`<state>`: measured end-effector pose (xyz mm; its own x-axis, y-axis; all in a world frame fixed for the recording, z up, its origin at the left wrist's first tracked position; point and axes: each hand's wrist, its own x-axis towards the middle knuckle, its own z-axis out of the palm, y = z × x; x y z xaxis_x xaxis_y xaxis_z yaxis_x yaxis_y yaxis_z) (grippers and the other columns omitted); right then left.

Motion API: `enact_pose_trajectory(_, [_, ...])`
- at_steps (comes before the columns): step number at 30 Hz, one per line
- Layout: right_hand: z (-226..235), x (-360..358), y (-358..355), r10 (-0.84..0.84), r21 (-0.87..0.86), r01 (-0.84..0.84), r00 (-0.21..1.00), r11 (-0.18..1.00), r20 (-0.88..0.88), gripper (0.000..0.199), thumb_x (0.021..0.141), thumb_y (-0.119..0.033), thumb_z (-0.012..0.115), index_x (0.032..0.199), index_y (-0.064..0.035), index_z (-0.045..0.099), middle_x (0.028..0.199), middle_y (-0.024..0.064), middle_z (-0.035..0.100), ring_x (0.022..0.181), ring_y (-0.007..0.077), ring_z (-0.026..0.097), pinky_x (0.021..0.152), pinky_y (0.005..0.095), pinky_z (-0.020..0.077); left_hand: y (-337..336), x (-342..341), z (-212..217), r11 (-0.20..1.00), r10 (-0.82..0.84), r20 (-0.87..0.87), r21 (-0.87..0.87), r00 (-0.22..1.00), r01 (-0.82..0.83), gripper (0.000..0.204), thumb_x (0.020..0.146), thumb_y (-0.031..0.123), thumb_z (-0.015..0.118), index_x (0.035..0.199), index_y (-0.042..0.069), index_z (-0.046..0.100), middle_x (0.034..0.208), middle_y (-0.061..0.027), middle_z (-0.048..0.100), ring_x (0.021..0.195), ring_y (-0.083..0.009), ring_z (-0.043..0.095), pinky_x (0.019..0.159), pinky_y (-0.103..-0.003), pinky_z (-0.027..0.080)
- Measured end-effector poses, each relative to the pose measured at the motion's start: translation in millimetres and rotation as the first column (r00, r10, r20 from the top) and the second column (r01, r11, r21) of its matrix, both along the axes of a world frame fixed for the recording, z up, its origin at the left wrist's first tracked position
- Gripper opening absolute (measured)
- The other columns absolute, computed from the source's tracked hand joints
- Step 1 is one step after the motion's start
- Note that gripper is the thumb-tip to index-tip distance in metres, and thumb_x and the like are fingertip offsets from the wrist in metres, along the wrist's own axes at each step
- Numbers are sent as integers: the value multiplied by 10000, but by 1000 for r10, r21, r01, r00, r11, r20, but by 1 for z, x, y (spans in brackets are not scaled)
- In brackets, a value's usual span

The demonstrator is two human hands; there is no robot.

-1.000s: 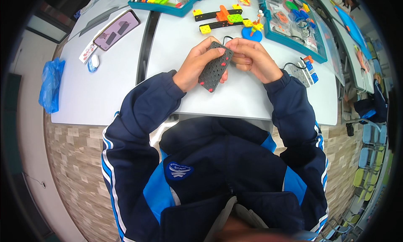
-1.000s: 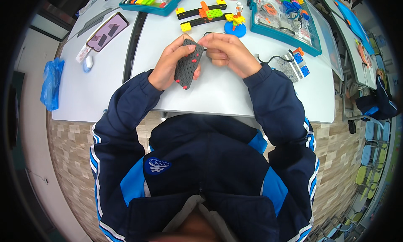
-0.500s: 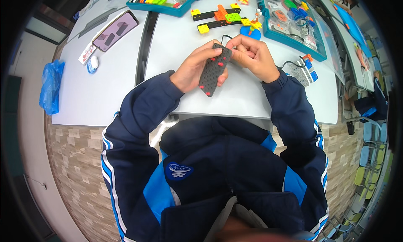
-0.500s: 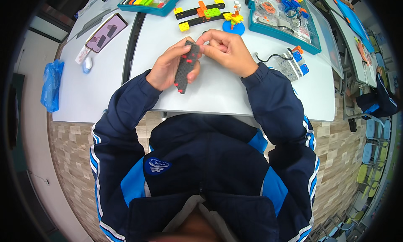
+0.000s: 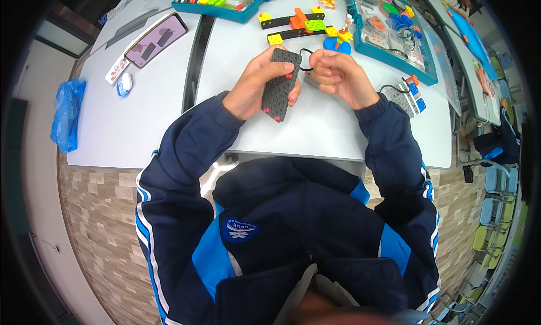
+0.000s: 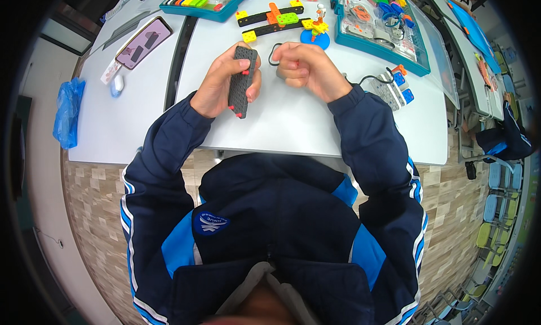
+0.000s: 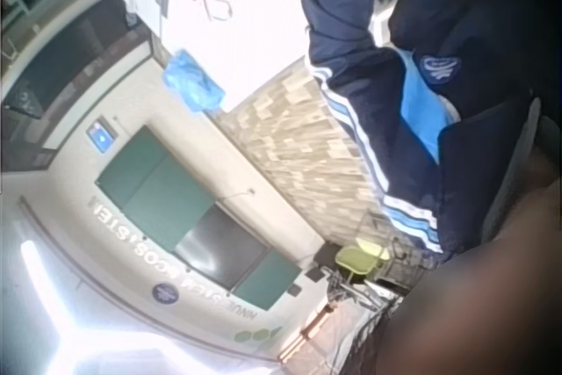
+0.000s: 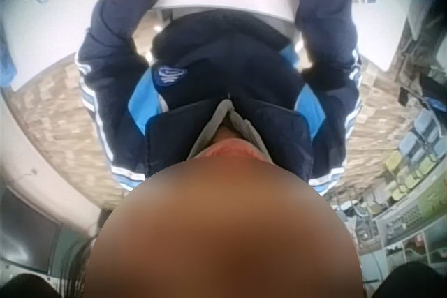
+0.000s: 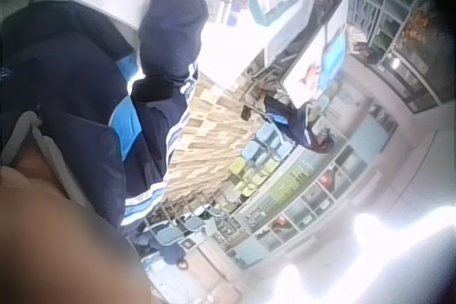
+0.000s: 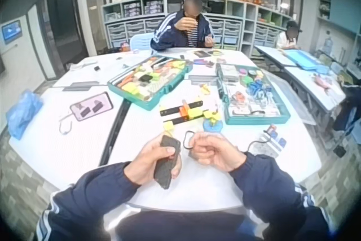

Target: The person assembles a small educational robotics kit by connecting a motor to a base plate, attaching a wire, and adding colorful plastic components. They reference a tablet for guidance during the process.

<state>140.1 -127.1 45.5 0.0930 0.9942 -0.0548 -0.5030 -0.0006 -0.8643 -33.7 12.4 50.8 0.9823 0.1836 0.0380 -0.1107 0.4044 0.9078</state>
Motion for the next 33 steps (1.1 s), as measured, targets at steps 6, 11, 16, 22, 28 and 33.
enact_pose_trajectory(6, [2,-14,-3,-167,66,154,927,986,335,188,920,-151,667,1058,-24,666,627,-111,345,527,12,292,493,220,204,-2,2,-2,999,-37,-18,-36,999,36,249,970,289,540,1055,72,453,686,-94,539,596,-159,555,533,-294,478])
enact_pose_trajectory(11, [2,-20,-3,-259,115,232,859,966,442,184,880,-91,718,1055,-37,701,614,-129,280,542,2,289,505,217,219,-4,4,-4,998,-36,-20,-55,999,35,236,971,252,542,1091,65,462,702,-96,556,626,-153,571,551,-299,498])
enact_pose_trajectory(16, [-1,-24,-4,-295,172,240,753,956,588,158,869,-87,731,1018,-36,713,623,-118,258,555,3,279,507,218,225,-5,2,-7,1000,13,-53,-26,998,-15,214,954,211,556,1080,68,459,796,-82,577,622,-143,583,567,-296,520])
enact_pose_trajectory(22, [-2,-11,-6,-252,129,217,787,968,563,139,897,-108,706,1008,-25,714,618,-114,367,543,7,288,493,220,215,4,6,-10,985,-48,-30,-166,998,42,174,948,207,552,1004,71,459,768,-63,564,575,-149,596,551,-256,514])
enact_pose_trajectory(28, [6,24,-8,-279,68,271,915,960,291,161,945,-138,619,1025,2,633,659,-93,374,521,24,251,472,212,185,24,5,-8,973,147,-51,185,988,-135,287,929,234,638,1067,44,473,825,-87,585,687,-175,662,560,-291,531])
enact_pose_trajectory(33, [2,33,-5,-174,0,177,966,984,-192,169,964,-183,533,962,-15,555,655,-77,289,553,31,268,479,211,224,27,5,-20,583,326,-26,792,945,-179,234,936,253,641,1046,61,567,876,-130,696,794,-170,671,706,-303,510])
